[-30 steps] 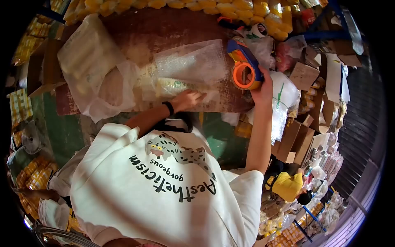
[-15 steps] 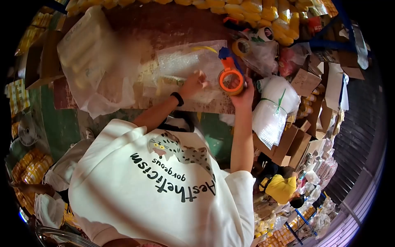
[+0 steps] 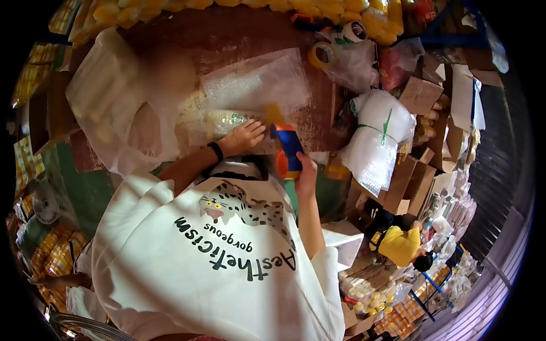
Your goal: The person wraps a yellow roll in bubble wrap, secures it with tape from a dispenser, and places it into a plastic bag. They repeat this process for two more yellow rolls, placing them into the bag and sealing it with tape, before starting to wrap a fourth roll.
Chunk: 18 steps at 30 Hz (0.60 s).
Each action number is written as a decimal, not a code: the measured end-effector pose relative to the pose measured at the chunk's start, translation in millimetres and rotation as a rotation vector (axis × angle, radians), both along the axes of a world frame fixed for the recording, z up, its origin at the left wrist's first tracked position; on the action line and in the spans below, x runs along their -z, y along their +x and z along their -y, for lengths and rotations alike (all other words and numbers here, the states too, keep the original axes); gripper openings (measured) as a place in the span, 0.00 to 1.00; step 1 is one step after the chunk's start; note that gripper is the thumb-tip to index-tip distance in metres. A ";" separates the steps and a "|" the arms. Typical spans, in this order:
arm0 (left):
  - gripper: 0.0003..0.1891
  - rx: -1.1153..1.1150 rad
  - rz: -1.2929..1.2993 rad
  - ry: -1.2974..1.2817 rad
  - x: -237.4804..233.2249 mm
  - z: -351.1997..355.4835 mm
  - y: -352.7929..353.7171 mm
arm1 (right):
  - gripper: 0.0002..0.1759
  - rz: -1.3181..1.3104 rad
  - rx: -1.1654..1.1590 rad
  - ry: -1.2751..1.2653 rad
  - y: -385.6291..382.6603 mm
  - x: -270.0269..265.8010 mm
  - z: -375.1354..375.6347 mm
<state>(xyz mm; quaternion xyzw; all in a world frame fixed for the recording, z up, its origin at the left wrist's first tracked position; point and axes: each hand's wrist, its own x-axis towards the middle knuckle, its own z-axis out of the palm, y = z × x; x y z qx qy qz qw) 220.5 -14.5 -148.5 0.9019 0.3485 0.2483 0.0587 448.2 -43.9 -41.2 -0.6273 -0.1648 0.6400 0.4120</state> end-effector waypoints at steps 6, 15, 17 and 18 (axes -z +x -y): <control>0.24 -0.106 0.020 -0.151 11.0 7.5 10.0 | 0.07 0.081 -0.005 0.036 -12.7 2.1 25.0; 0.35 -0.182 -0.174 -0.476 -21.5 -14.8 18.5 | 0.11 0.326 -0.145 0.087 -22.6 -0.4 54.1; 0.37 -0.190 -0.214 -0.352 -21.6 -14.5 20.2 | 0.11 0.248 -0.063 0.061 -42.6 -24.7 49.4; 0.38 -0.191 -0.235 -0.290 -21.2 -13.8 20.4 | 0.11 0.207 -0.021 0.048 -48.3 -31.3 49.5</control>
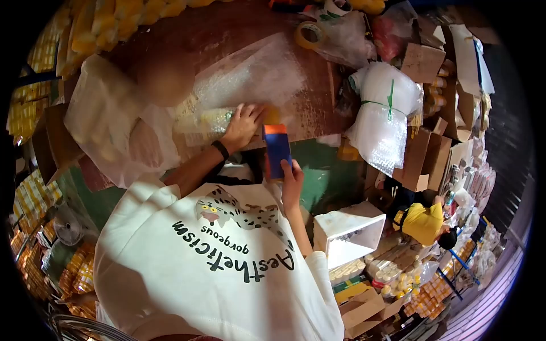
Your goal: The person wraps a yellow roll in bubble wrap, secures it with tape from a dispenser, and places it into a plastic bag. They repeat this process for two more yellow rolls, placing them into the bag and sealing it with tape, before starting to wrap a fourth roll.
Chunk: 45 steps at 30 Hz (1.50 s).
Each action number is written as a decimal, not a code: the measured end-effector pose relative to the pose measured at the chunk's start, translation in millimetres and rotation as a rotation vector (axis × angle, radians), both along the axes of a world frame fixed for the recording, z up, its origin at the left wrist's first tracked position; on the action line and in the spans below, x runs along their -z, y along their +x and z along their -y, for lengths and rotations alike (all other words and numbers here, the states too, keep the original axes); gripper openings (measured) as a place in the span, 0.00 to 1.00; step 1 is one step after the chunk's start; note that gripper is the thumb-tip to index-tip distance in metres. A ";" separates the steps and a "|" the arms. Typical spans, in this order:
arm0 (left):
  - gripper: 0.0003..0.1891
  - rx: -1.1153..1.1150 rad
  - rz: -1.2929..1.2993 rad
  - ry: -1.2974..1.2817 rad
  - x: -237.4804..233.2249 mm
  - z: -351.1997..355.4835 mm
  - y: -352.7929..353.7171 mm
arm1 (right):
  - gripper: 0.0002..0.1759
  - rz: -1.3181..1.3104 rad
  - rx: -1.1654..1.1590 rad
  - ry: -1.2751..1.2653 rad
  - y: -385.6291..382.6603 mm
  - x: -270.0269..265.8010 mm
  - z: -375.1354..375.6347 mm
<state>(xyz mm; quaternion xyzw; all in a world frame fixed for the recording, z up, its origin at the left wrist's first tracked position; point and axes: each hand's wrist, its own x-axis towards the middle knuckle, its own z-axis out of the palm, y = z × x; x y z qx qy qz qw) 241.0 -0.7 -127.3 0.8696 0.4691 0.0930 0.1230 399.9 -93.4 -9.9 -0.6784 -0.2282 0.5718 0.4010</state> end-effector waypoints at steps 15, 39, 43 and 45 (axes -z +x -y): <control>0.41 0.161 -0.161 0.017 11.9 3.4 -3.7 | 0.14 0.373 -0.018 0.103 -5.1 82.3 56.7; 0.52 0.166 0.069 -0.570 20.2 -106.6 -58.3 | 0.21 0.300 -0.030 0.110 6.6 176.7 25.7; 0.53 0.069 0.093 -0.123 11.8 -85.5 -68.7 | 0.22 0.403 -0.004 0.209 -0.1 141.7 -6.2; 0.55 -0.005 -0.094 -0.008 18.9 -63.3 -63.6 | 0.22 0.477 -0.043 0.227 -4.9 122.5 -21.3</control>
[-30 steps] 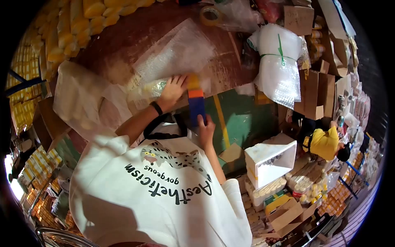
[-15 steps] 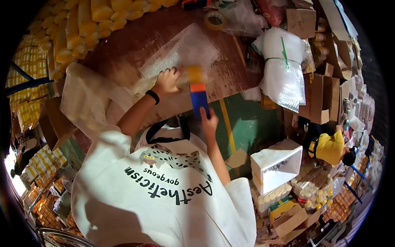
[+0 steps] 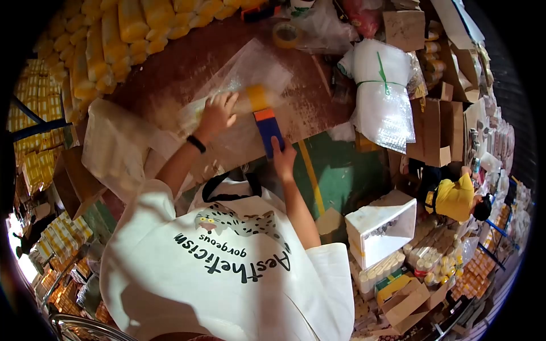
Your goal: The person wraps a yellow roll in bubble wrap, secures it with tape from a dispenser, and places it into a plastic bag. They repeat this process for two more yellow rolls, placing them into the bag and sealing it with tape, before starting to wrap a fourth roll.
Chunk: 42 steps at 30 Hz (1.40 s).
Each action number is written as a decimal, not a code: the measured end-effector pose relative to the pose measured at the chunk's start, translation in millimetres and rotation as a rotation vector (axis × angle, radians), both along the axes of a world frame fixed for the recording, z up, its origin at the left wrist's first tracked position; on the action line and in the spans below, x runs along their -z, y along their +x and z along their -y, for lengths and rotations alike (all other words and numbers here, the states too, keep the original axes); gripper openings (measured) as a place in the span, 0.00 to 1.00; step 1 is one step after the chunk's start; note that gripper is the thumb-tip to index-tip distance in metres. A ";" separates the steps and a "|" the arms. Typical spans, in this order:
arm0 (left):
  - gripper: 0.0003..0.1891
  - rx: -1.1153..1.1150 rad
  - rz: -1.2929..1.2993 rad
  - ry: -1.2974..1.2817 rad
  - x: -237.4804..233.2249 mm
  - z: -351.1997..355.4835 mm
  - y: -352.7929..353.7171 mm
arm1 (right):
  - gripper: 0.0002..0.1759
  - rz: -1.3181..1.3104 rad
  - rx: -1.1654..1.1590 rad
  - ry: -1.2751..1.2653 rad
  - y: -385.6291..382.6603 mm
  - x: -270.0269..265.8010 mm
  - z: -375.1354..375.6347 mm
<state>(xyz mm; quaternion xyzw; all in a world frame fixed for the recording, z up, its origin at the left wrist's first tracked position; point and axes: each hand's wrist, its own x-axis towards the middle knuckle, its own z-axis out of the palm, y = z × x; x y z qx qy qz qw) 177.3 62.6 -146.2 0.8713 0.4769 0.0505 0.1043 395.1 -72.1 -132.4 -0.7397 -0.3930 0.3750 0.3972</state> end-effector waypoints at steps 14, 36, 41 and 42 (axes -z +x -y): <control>0.47 -0.245 0.126 -0.272 -9.6 -98.1 -28.8 | 0.24 -0.110 -0.219 -0.005 -31.0 -27.7 -151.1; 0.53 -0.171 0.262 -0.772 -19.5 -152.5 -56.3 | 0.24 0.264 -0.239 -0.172 1.3 6.5 -72.2; 0.47 0.037 0.345 -0.361 -8.3 -153.1 -60.4 | 0.29 0.365 -0.269 -0.276 -13.7 -0.4 -106.1; 0.46 0.073 0.241 -0.152 2.2 -148.8 -56.0 | 0.30 0.297 -0.264 -0.305 -17.1 -10.4 -113.4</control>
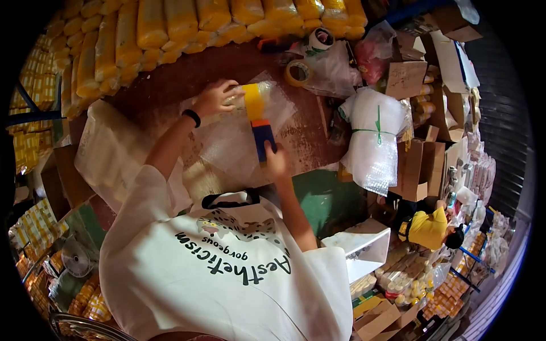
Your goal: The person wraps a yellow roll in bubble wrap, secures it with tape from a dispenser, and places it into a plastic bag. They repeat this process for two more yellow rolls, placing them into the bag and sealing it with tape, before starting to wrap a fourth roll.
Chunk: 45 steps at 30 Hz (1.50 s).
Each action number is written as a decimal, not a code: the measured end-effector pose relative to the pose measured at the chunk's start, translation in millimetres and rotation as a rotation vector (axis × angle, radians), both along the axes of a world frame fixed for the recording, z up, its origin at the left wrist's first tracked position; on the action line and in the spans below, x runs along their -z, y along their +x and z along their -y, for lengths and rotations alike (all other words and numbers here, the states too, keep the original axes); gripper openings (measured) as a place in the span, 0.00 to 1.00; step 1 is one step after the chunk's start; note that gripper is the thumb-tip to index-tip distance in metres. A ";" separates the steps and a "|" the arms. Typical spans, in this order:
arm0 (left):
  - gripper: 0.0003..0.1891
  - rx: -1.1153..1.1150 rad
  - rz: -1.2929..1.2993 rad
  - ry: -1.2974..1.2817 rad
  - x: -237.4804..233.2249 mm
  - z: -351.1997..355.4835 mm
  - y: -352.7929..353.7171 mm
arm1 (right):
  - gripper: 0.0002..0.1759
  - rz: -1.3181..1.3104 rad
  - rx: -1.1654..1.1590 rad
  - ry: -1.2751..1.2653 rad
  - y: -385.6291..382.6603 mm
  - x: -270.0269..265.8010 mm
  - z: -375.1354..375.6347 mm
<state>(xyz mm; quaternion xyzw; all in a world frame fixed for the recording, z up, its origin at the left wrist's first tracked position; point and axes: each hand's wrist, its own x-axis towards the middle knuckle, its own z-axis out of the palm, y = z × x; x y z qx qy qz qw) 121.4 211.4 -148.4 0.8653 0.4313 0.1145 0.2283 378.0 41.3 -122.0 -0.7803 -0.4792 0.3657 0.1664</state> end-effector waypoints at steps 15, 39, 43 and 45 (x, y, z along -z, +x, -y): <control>0.55 -0.192 -0.358 0.018 -6.9 -19.1 43.4 | 0.32 0.076 -0.031 0.048 -13.4 -19.6 -110.4; 0.53 -0.168 -0.227 -0.055 1.8 -23.3 34.7 | 0.24 -0.124 -0.243 -0.237 58.5 -72.7 -156.0; 0.53 -0.160 -0.285 0.059 0.7 -24.5 38.9 | 0.20 -0.379 -0.064 0.079 74.3 -45.7 -89.3; 0.54 -0.184 -0.333 0.095 -0.1 -19.2 42.5 | 0.19 -0.457 0.104 0.145 69.8 -37.9 -66.3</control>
